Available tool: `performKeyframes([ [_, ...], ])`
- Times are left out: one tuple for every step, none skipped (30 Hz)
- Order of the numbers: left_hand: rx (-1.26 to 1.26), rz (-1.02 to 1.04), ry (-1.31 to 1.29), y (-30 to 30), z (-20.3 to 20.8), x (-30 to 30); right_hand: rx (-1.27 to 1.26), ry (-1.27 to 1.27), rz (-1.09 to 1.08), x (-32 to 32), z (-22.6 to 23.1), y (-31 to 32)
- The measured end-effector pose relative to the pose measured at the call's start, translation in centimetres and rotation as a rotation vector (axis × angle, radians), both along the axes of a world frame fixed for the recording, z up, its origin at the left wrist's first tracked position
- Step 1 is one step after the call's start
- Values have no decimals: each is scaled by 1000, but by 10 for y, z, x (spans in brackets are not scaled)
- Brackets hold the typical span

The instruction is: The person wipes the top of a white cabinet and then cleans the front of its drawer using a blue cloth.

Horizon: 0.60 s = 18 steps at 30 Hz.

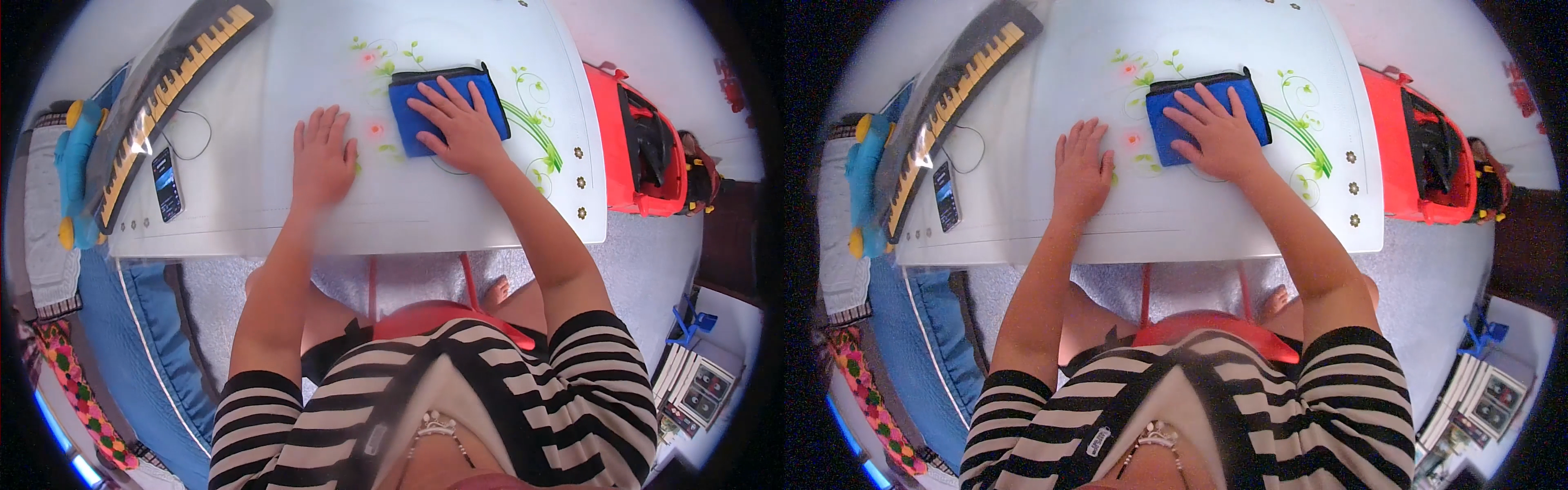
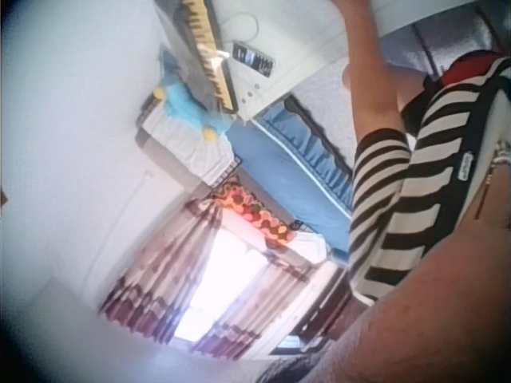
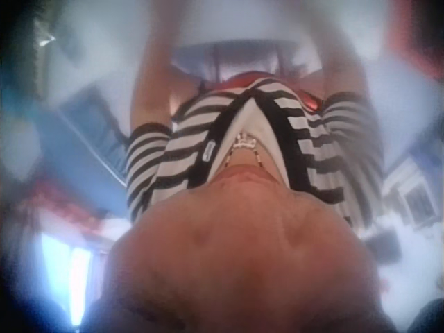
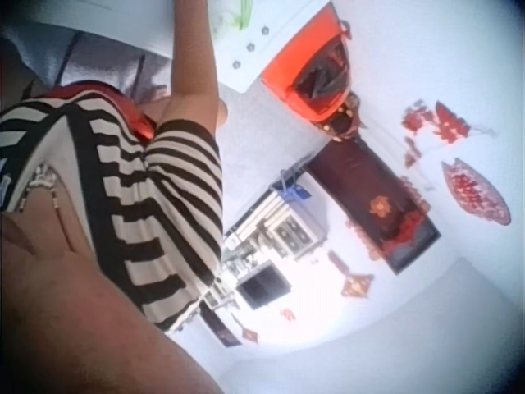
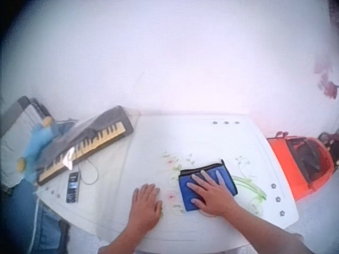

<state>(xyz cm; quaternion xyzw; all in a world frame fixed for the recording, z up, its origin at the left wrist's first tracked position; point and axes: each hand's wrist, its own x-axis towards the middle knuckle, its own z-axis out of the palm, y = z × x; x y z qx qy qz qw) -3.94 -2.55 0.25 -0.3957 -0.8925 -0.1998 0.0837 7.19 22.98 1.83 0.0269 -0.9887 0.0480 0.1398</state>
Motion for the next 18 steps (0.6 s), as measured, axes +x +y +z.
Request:
performKeyframes([
  [-7,5,9,-1,0,0,-22,13,4,-2,2,-2],
  [-12,6,19,-2,0,0,-66,85,32,-1,5,-4],
  [-4,-6,6,-3,-2,1,-59,73,20,7,11,-7],
  [-23,6,16,-7,-2,-1,-156,94,106,19,19,-16],
  [-35,13,19,-6,-6,-3,-248,108,186,38,24,-24],
  [-33,6,14,-7,-8,-4,-386,-52,223,69,27,-38],
  [-48,11,27,-7,-7,-3,-527,-214,246,108,31,-55],
  [-61,13,38,-7,-6,0,-656,-253,364,138,40,-71],
  [-61,-5,27,-9,-10,1,-823,-620,197,160,74,-95],
  [-73,7,72,-10,-9,-1,-784,-655,167,195,78,-112],
  [-78,13,107,-8,-14,0,-744,-699,125,226,80,-124],
  [-98,12,144,-10,-19,-2,-758,-696,102,238,90,-134],
  [-106,-10,139,-12,-21,-1,-675,-624,2,244,107,-144],
  [-109,-17,156,-11,-20,-3,-587,-549,-103,250,117,-152],
  [-114,-21,175,-11,-21,-3,-601,-543,-123,258,115,-158],
  [-104,-41,178,-11,-20,-4,-528,-627,-248,267,118,-165],
  [-89,-44,164,-11,-19,-6,-454,-709,-369,272,120,-173],
  [-75,-42,152,-13,-18,-9,-423,-618,-375,271,122,-176],
])
